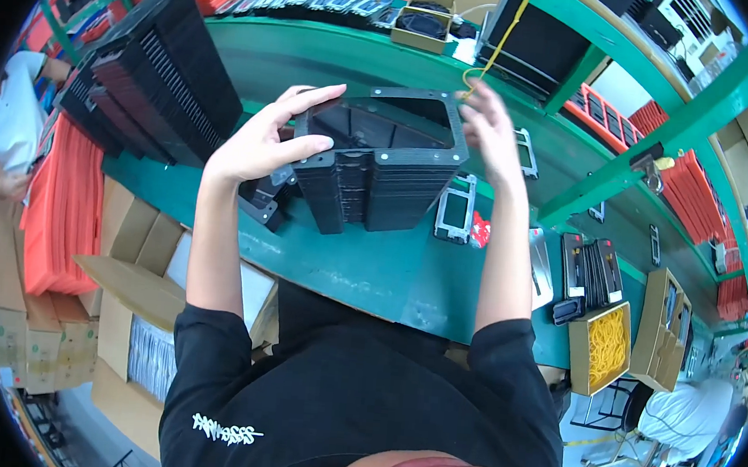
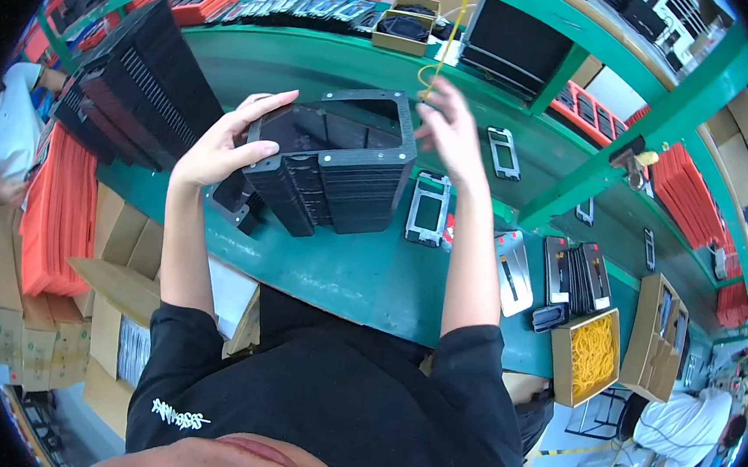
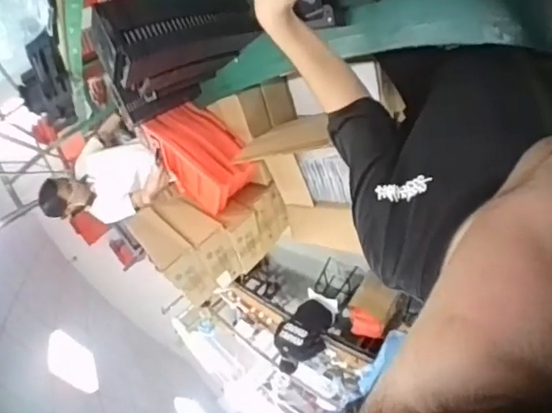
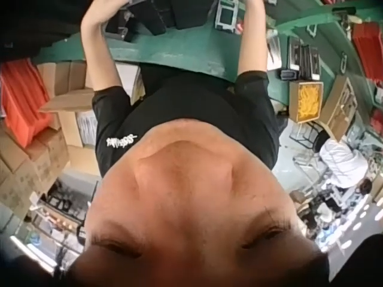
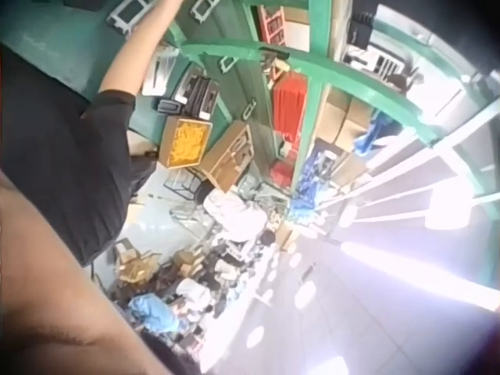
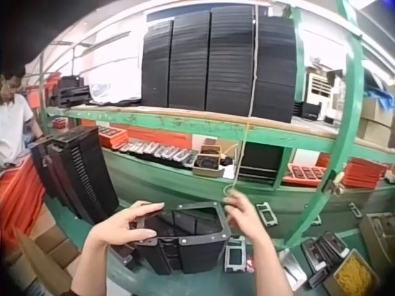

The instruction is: Assembling electronic modules into frames and packing finished units into boxes.

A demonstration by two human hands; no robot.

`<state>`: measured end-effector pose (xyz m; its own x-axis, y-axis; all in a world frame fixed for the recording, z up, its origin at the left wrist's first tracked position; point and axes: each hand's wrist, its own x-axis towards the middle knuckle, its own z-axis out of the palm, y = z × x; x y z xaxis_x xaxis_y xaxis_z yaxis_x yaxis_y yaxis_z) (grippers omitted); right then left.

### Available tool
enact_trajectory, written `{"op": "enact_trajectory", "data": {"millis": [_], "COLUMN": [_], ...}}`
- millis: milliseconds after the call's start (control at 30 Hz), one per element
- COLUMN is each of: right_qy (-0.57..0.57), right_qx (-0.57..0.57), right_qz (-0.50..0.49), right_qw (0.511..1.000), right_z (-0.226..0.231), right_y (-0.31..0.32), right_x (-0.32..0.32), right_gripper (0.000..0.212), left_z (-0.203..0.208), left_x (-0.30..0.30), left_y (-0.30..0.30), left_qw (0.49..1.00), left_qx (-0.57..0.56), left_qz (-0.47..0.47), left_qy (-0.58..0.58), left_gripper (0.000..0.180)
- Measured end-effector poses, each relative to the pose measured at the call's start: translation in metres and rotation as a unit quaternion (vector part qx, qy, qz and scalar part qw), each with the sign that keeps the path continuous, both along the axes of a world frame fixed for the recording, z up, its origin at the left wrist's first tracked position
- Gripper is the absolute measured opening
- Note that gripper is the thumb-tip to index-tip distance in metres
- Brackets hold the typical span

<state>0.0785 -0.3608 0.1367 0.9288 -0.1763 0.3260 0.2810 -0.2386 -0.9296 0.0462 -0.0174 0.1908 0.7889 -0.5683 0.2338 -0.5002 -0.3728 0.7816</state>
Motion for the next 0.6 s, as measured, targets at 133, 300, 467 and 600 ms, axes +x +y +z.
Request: {"op": "enact_trajectory", "data": {"millis": [133,300,467,600], "right_qy": [-0.002,-0.178,-0.168,-0.251], "right_qx": [0.031,0.281,0.048,-0.001], "right_qz": [0.097,0.280,0.291,0.313], "right_qw": [0.995,0.900,0.941,0.916], "right_z": [0.004,0.045,0.010,-0.007], "right_y": [0.003,0.036,0.099,0.118], "right_x": [-0.004,-0.108,-0.122,-0.109], "right_gripper": [0.028,0.049,0.056,0.055], "left_z": [-0.014,-0.019,-0.014,-0.021], "left_x": [0.001,-0.006,0.010,0.010], "left_y": [-0.001,-0.005,0.008,0.008], "left_qw": [0.996,0.995,0.997,0.992], "left_qx": [-0.087,-0.095,-0.040,-0.030], "left_qz": [-0.012,0.015,-0.042,-0.061], "left_qy": [0.021,-0.003,-0.060,-0.103], "left_gripper": [0.060,0.057,0.060,0.063]}}
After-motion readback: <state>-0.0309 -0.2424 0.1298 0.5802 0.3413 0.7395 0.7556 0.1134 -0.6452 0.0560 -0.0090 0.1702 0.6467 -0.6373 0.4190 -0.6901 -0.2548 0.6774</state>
